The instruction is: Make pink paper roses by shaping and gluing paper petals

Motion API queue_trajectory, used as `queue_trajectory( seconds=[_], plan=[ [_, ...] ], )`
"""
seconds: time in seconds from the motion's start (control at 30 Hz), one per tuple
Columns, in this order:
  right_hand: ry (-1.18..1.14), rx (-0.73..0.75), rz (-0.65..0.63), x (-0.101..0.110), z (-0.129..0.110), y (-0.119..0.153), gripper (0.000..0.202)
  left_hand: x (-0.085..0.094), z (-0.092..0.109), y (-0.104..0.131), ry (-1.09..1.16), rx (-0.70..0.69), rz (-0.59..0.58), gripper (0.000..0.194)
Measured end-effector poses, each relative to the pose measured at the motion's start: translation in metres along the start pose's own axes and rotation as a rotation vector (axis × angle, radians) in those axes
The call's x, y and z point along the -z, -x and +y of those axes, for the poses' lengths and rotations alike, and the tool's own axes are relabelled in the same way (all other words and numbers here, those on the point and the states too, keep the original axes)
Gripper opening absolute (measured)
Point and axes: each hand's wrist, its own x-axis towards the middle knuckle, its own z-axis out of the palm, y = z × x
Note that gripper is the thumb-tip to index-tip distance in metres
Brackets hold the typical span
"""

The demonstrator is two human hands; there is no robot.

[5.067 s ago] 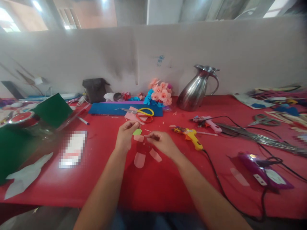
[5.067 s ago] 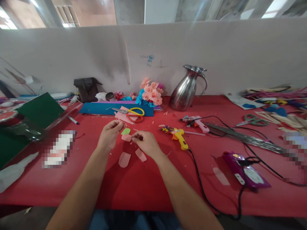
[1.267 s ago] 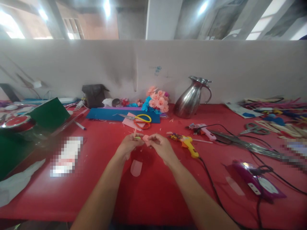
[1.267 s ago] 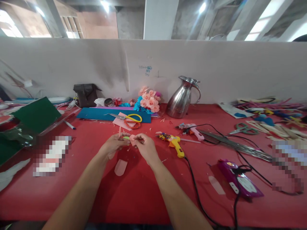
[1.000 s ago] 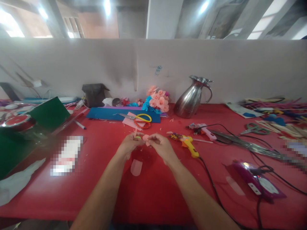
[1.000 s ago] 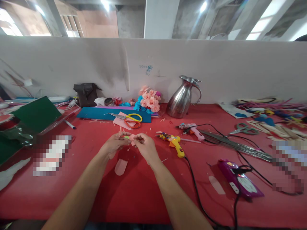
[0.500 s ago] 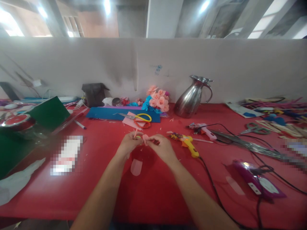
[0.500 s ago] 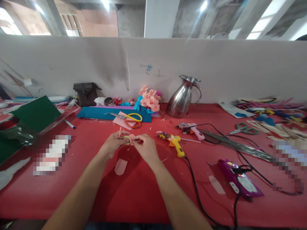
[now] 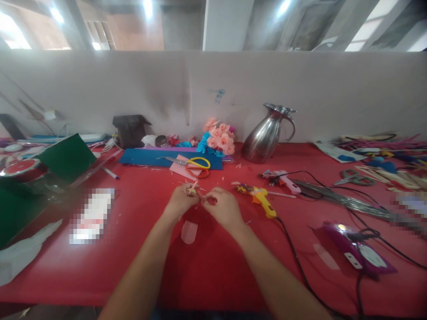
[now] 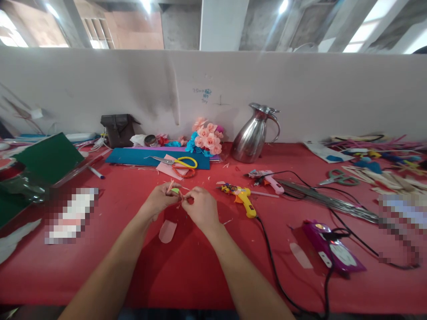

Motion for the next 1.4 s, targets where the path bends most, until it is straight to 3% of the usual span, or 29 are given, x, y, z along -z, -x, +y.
queue_trajectory(
  seconds=[0.3,0.57,0.73,0.83,0.97,1.07,1.27,1.4],
  plan=[
    [-0.199,-0.063,0.047,0.012,0.003,-0.005,0.009,0.002,0.001,0.001,0.002,0.032,-0.037,0.032],
    [-0.342,-0.167,-0.011,0.017,0.011,-0.008,0.012,0.002,-0.003,0.003,-0.203,0.128,-0.222,0.031],
    [-0.258,-0.184,-0.202,0.019,0.016,-0.008,0.013,0.004,-0.004,0.001,-0.181,0.12,-0.194,0.032],
    [-0.16,-0.132,-0.244,0.017,0.016,-0.006,0.012,0.007,-0.004,0.0,-0.201,0.121,-0.188,0.031],
    [0.073,-0.033,-0.24,0.011,0.014,-0.002,0.006,0.01,-0.002,0.0,-0.207,0.091,-0.041,0.027],
    [0.029,-0.054,-0.228,0.009,0.014,-0.002,0.006,0.011,0.0,0.0,-0.173,0.084,0.056,0.024],
    [-0.183,-0.085,-0.042,0.01,0.013,-0.006,0.008,0.01,-0.003,-0.004,-0.047,0.064,0.052,0.021],
    [-0.23,-0.06,-0.07,0.008,0.007,-0.004,0.011,0.007,-0.009,-0.007,0.013,0.056,0.042,0.023]
  ],
)
